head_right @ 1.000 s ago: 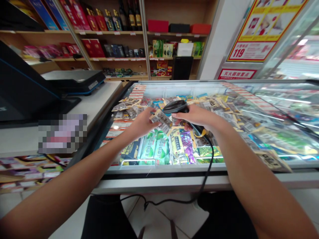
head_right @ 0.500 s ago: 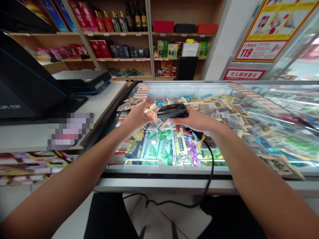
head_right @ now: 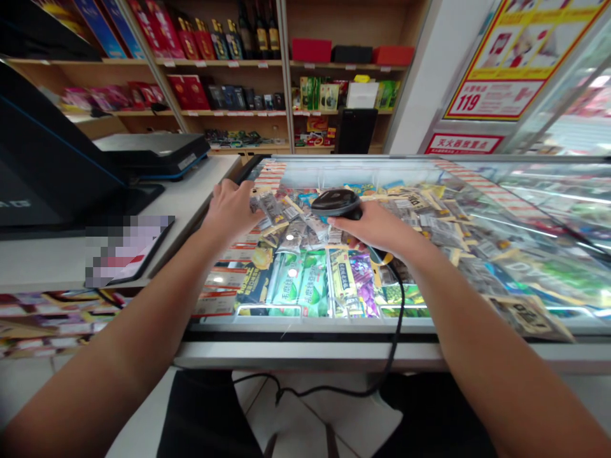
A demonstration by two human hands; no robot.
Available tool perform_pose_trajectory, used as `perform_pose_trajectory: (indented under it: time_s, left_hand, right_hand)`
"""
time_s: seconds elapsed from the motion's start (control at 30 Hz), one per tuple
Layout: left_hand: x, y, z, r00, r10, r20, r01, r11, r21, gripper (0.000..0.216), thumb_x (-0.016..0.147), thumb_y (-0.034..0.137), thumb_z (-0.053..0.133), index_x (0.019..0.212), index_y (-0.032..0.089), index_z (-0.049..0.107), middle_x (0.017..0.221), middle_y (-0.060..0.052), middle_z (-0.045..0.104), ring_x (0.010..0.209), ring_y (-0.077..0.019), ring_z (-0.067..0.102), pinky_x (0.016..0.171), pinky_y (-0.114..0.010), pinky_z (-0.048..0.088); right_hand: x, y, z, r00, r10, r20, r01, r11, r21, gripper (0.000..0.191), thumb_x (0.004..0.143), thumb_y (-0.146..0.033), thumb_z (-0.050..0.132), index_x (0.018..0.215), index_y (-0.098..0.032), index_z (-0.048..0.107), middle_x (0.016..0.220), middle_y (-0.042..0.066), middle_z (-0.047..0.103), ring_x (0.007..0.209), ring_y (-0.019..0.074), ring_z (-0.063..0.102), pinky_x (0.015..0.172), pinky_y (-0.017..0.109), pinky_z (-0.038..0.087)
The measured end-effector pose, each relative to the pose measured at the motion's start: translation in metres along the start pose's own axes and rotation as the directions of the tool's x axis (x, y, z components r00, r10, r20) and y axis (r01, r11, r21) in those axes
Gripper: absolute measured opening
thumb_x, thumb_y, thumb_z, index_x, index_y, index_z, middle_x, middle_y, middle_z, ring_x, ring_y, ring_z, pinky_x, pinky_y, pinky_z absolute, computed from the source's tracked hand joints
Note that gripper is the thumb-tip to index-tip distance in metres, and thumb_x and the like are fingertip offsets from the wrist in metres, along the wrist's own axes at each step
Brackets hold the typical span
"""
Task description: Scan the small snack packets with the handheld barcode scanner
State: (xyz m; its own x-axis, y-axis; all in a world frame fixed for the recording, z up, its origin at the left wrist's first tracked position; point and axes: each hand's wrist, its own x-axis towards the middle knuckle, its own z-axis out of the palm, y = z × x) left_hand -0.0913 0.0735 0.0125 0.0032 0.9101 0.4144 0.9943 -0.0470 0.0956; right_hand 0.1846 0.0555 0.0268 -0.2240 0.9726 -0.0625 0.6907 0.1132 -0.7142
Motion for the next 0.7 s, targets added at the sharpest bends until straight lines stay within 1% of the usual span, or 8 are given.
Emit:
perform_pose_trajectory:
  time_s: [0.07,0.17,0.23,0.3,0.37,0.43,0.5,0.7]
  left_hand:
    - [-0.004,0.006,-0.004,0.997,0.024,-0.067,-0.020,0.998,0.053,0.040,0.080,0.027,0.062,0.118,0.015,0.061,0.133,-0.021,0.056,0.126,-0.0443,0.048,0.096,-0.055,0.044]
    - [-0.018,0.029,-0.006,0.962,0.273,0.016,-0.273,0.962,0.006,0.022,0.083,0.022,0.055,0.102,0.017,0.067,0.115,-0.015,0.066,0.113,-0.0358,0.058,0.094,-0.052,0.045]
    - [-0.029,0.046,-0.007,0.870,0.468,0.157,-0.452,0.883,-0.127,0.018,0.086,0.024,0.051,0.089,0.019,0.068,0.096,-0.009,0.071,0.094,-0.0277,0.065,0.085,-0.044,0.050]
    - [-0.040,0.059,-0.007,0.766,0.623,0.162,-0.573,0.775,-0.267,0.023,0.089,0.028,0.048,0.090,0.020,0.070,0.094,-0.007,0.072,0.089,-0.0241,0.067,0.080,-0.039,0.052]
    - [-0.048,0.066,-0.004,0.655,0.749,0.102,-0.680,0.643,-0.352,0.030,0.091,0.030,0.048,0.109,0.018,0.069,0.111,-0.009,0.072,0.104,-0.0240,0.066,0.092,-0.038,0.051]
    - [-0.053,0.069,0.001,0.584,0.806,0.100,-0.736,0.577,-0.353,0.043,0.093,0.035,0.050,0.131,0.017,0.061,0.135,-0.012,0.064,0.125,-0.0256,0.058,0.105,-0.039,0.045]
    - [-0.056,0.069,0.008,0.578,0.797,0.175,-0.743,0.603,-0.292,0.056,0.094,0.045,0.052,0.142,0.017,0.052,0.153,-0.014,0.050,0.139,-0.0291,0.047,0.112,-0.043,0.039]
    - [-0.061,0.068,0.023,0.711,0.633,0.307,-0.631,0.767,-0.121,0.088,0.091,0.071,0.043,0.154,0.010,0.036,0.164,-0.022,0.026,0.150,-0.0410,0.028,0.119,-0.052,0.027]
  right_hand:
    - [0.002,0.001,0.002,0.998,0.006,0.057,-0.006,1.000,0.007,0.034,0.078,-0.051,0.076,0.084,-0.019,0.068,0.062,0.006,0.069,0.049,0.0182,0.062,0.047,0.029,0.049]
    - [0.004,0.001,0.006,0.990,-0.014,0.138,0.004,0.997,0.071,0.034,0.080,-0.051,0.075,0.094,-0.020,0.070,0.065,0.005,0.070,0.052,0.0189,0.065,0.049,0.029,0.051]
    - [0.004,0.000,0.006,0.990,-0.015,0.143,-0.004,0.991,0.133,0.036,0.081,-0.050,0.075,0.101,-0.020,0.070,0.065,0.005,0.069,0.052,0.0180,0.064,0.048,0.028,0.049]
    - [0.003,-0.001,0.005,0.994,0.011,0.111,-0.034,0.977,0.210,0.039,0.082,-0.051,0.074,0.104,-0.019,0.071,0.062,0.005,0.067,0.049,0.0170,0.061,0.044,0.027,0.047]
    - [0.001,-0.001,0.002,0.998,0.042,0.055,-0.057,0.951,0.305,0.041,0.083,-0.053,0.073,0.104,-0.018,0.071,0.063,0.006,0.067,0.048,0.0158,0.057,0.042,0.027,0.045]
    - [-0.001,-0.001,-0.002,0.998,0.059,0.029,-0.066,0.917,0.393,0.039,0.084,-0.053,0.072,0.103,-0.019,0.070,0.073,0.009,0.072,0.047,0.0147,0.057,0.041,0.028,0.045]
    - [-0.003,0.000,-0.005,0.995,0.076,0.057,-0.093,0.898,0.430,0.038,0.084,-0.053,0.071,0.100,-0.019,0.069,0.083,0.011,0.074,0.049,0.0154,0.059,0.041,0.029,0.048]
    - [-0.002,0.004,-0.004,0.970,0.146,0.195,-0.209,0.910,0.358,0.043,0.085,-0.061,0.067,0.083,-0.018,0.066,0.076,0.014,0.073,0.053,0.0206,0.066,0.045,0.032,0.055]
